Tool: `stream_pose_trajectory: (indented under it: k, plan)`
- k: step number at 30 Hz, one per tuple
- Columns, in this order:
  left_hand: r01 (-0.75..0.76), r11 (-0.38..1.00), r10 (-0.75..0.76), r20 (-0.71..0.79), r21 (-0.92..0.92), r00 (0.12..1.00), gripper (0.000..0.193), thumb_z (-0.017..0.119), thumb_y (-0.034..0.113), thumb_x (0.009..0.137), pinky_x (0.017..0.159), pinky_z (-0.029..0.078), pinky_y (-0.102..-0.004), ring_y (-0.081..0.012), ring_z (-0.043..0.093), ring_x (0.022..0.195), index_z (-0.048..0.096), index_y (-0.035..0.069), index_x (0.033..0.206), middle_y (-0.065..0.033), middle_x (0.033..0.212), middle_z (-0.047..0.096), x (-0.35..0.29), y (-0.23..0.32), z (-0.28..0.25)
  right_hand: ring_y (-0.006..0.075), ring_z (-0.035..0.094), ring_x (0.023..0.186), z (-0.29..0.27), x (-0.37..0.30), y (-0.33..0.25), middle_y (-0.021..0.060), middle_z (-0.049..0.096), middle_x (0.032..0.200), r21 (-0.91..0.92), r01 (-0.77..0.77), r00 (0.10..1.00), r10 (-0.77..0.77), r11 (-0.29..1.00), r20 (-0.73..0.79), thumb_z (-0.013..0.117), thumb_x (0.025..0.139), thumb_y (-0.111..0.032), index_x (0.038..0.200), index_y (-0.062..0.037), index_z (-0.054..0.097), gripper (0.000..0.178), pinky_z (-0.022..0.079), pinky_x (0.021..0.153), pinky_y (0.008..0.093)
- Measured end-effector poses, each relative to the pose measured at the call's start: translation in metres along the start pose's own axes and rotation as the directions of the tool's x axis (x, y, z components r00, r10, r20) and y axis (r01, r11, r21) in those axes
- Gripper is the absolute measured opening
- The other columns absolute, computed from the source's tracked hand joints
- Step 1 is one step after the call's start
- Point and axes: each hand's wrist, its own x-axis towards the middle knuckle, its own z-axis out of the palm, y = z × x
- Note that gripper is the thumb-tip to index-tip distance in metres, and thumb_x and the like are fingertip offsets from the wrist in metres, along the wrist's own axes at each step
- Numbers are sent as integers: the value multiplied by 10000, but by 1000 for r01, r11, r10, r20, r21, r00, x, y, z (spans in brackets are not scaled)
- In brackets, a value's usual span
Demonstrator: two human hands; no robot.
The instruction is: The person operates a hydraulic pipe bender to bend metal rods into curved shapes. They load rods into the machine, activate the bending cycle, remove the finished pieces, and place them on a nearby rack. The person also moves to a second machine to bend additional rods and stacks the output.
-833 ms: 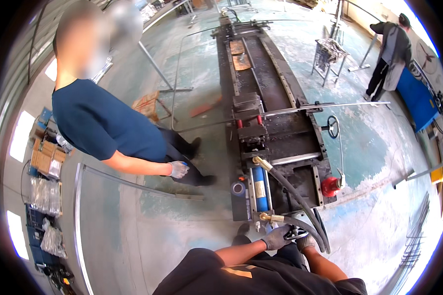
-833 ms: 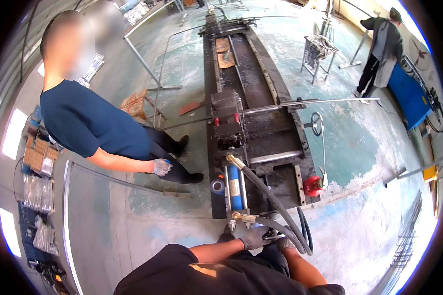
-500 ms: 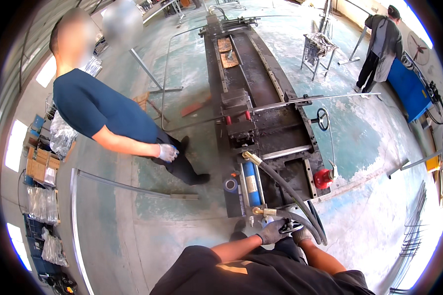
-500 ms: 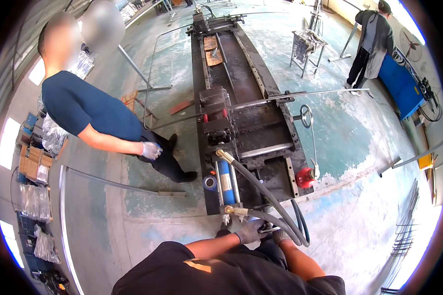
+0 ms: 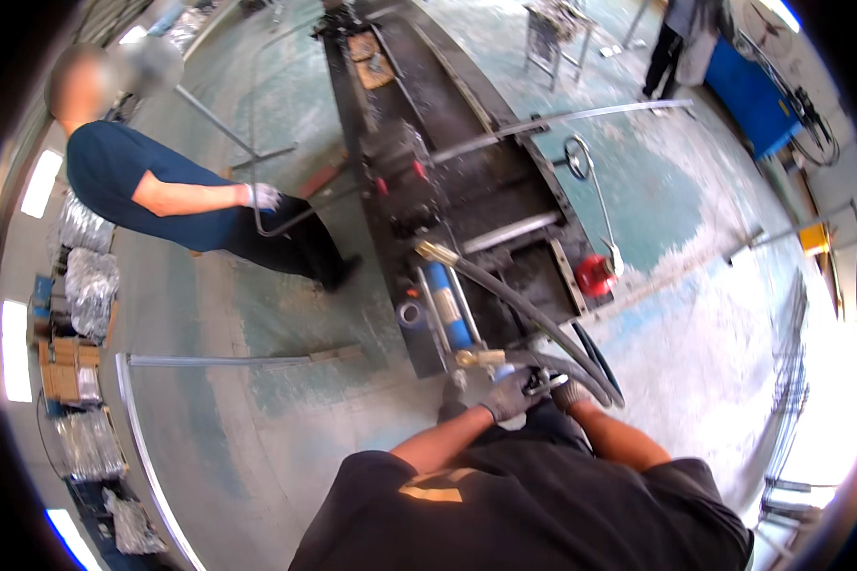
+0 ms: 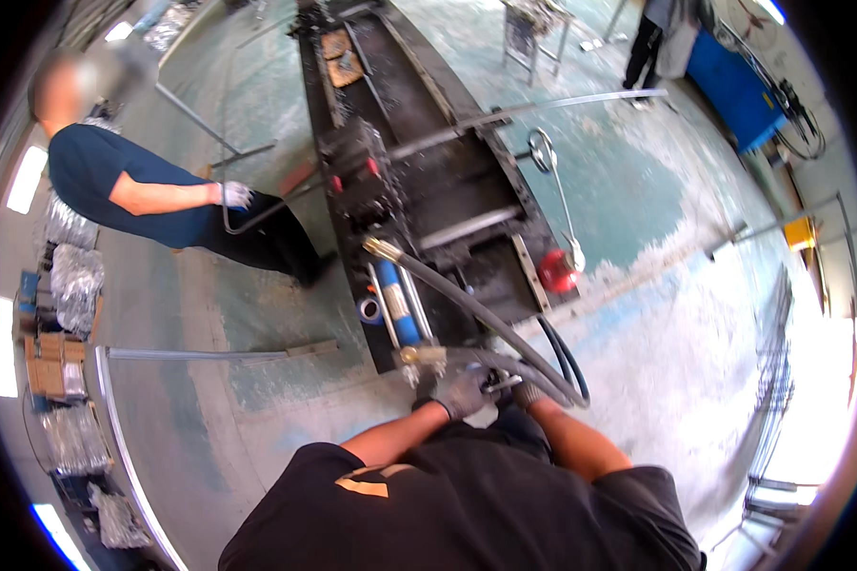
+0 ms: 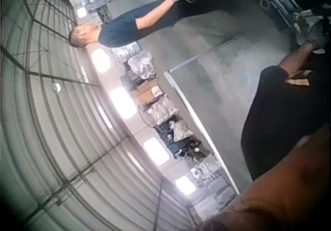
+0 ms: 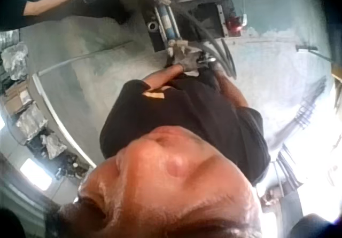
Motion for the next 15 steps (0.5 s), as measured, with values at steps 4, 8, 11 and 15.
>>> stream_pose_trajectory:
  k: [4, 8, 11, 15]
  plan:
    - [-136, 966, 165, -119, 220, 979, 440, 771, 300, 874, 930, 539, -439, -371, 679, 1039, 623, 62, 1213, -196, 1100, 702, 6, -35, 21, 345, 638, 1173, -4, -5, -2, 190, 656, 1270, 51, 49, 997, -47, 997, -53, 560, 942, -133, 1341, -102, 599, 402, 506, 1004, 460]
    - [-139, 990, 142, -133, 35, 981, 345, 784, 219, 853, 898, 544, -440, -364, 692, 1013, 679, 55, 1138, -198, 1069, 715, 12, -42, 29, 338, 651, 1127, -10, -7, -5, 190, 668, 1219, 117, 98, 991, -86, 988, -101, 587, 929, -122, 1304, -95, 621, 378, 519, 968, 459]
    - [-167, 986, 161, -178, -15, 971, 270, 772, 144, 867, 925, 515, -448, -362, 664, 1045, 707, 49, 1111, -176, 1087, 706, 3, -9, 17, 333, 661, 1093, -21, -11, -10, 189, 677, 1182, 183, 139, 982, -111, 973, -155, 608, 919, -114, 1277, -90, 637, 360, 529, 941, 458]
    - [-118, 993, 119, -149, 15, 982, 299, 779, 137, 856, 927, 524, -443, -351, 672, 1060, 714, 45, 1133, -178, 1105, 713, 4, 4, 14, 336, 660, 1093, -57, -35, -28, 196, 673, 1188, 314, 118, 951, -17, 942, -308, 621, 915, -109, 1269, -69, 635, 357, 525, 955, 458]
